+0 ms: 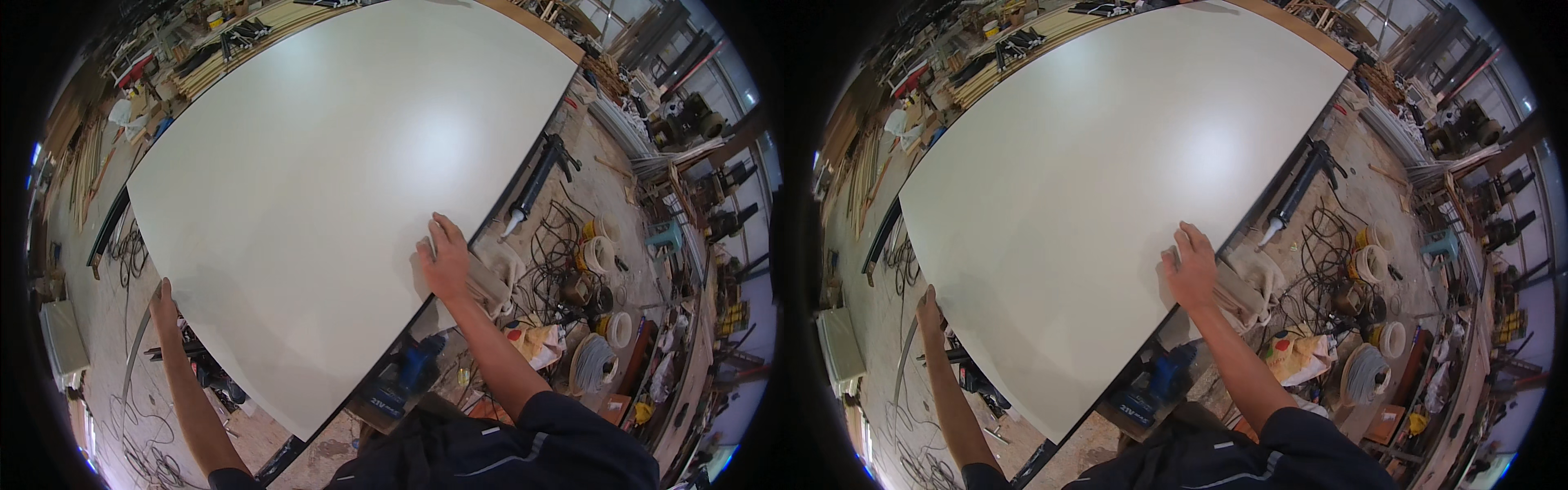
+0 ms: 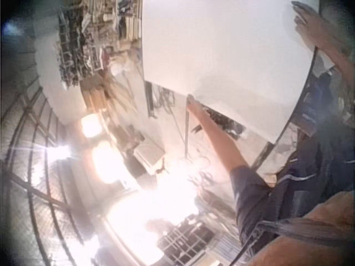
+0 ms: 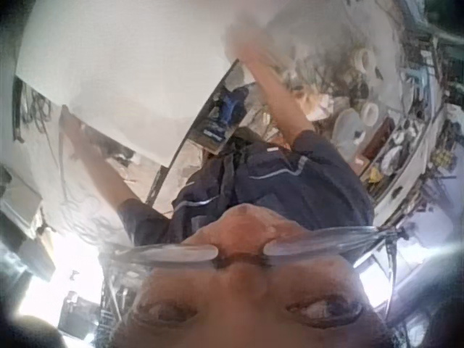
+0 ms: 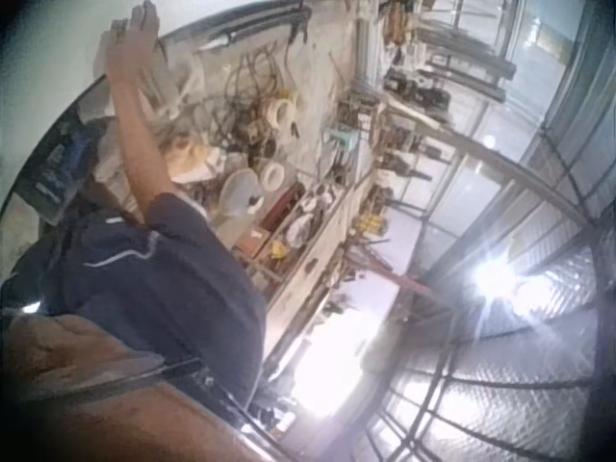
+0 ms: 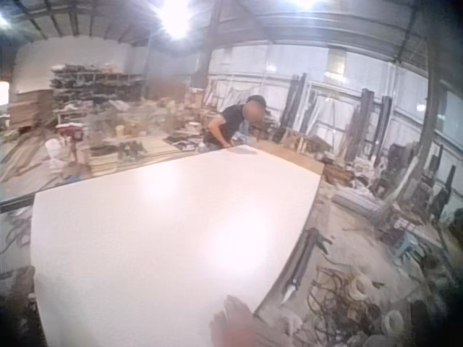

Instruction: The person aligns and attaches a black trim strip to the edge of a large white panel using a nail gun. They repeatedly reposition the panel and trim, then use a metal bar to press the trim into place while fastening it.

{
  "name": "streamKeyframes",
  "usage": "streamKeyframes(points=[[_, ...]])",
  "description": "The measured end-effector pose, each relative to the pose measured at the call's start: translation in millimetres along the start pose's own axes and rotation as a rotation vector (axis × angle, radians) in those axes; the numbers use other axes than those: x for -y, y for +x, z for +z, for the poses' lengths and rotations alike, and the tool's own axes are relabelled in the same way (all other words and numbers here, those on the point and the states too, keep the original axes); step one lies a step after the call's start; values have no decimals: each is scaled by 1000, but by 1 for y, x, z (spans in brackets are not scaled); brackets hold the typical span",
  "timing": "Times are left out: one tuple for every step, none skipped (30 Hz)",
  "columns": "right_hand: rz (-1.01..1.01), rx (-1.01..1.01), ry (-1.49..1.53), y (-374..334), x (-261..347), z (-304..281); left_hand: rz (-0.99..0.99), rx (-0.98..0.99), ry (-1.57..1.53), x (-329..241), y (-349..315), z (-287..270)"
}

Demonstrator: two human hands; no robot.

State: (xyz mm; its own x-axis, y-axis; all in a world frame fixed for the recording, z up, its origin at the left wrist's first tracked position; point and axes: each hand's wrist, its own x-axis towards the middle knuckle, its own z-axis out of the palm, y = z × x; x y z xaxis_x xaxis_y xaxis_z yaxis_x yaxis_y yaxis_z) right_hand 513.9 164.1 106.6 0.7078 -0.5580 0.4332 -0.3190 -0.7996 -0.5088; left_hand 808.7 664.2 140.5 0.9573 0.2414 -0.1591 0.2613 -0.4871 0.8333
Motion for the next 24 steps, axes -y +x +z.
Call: streamKeyframes(points=[[-10,-11,-15,0,-1,2,42,-35,-11,-1,-7,5],[0,-14,-1,0,3,3,84,-33,54,3,-10,5],[10,-20,16,1,7,3,129,-34,119,11,-10,3],[19,-26,32,0,10,2,174,-35,183,19,-10,0],[13,-41,50,0,10,3,172,-29,124,26,-7,-5],[7,-56,67,0,8,5,169,-23,65,31,-5,-9],[1,-71,85,1,6,6,166,-16,7,37,-4,-10],[-1,-93,87,0,4,8,154,1,-12,35,-8,-7],[-3,-116,88,0,3,9,142,19,-30,30,-11,-7],[-4,-139,89,1,1,10,131,36,-48,26,-12,-4],[-2,-144,84,1,2,11,169,37,-33,30,-12,-4],[1,-150,79,1,4,12,208,39,-19,33,-11,-5],[4,-156,74,-1,5,14,248,41,-4,35,-8,-7],[6,-159,81,0,4,16,226,20,66,41,-2,-10],[9,-162,89,-1,4,16,204,-1,137,46,5,-14],[13,-166,98,-1,4,18,183,-23,208,52,11,-18],[21,-176,100,-3,6,18,203,-21,178,59,13,-21],[29,-185,103,-2,8,20,222,-20,149,67,15,-25],[37,-194,109,-2,12,22,242,-21,121,74,19,-31],[58,-194,82,-3,9,20,271,-29,117,73,16,-24],[79,-194,57,-5,5,20,299,-40,114,69,4,-16],[102,-206,42,-5,2,16,342,-57,110,58,-6,-13],[104,-233,25,-4,1,16,361,-22,118,57,-8,-15],[108,-258,8,-5,-1,20,379,14,130,60,-6,-21]])
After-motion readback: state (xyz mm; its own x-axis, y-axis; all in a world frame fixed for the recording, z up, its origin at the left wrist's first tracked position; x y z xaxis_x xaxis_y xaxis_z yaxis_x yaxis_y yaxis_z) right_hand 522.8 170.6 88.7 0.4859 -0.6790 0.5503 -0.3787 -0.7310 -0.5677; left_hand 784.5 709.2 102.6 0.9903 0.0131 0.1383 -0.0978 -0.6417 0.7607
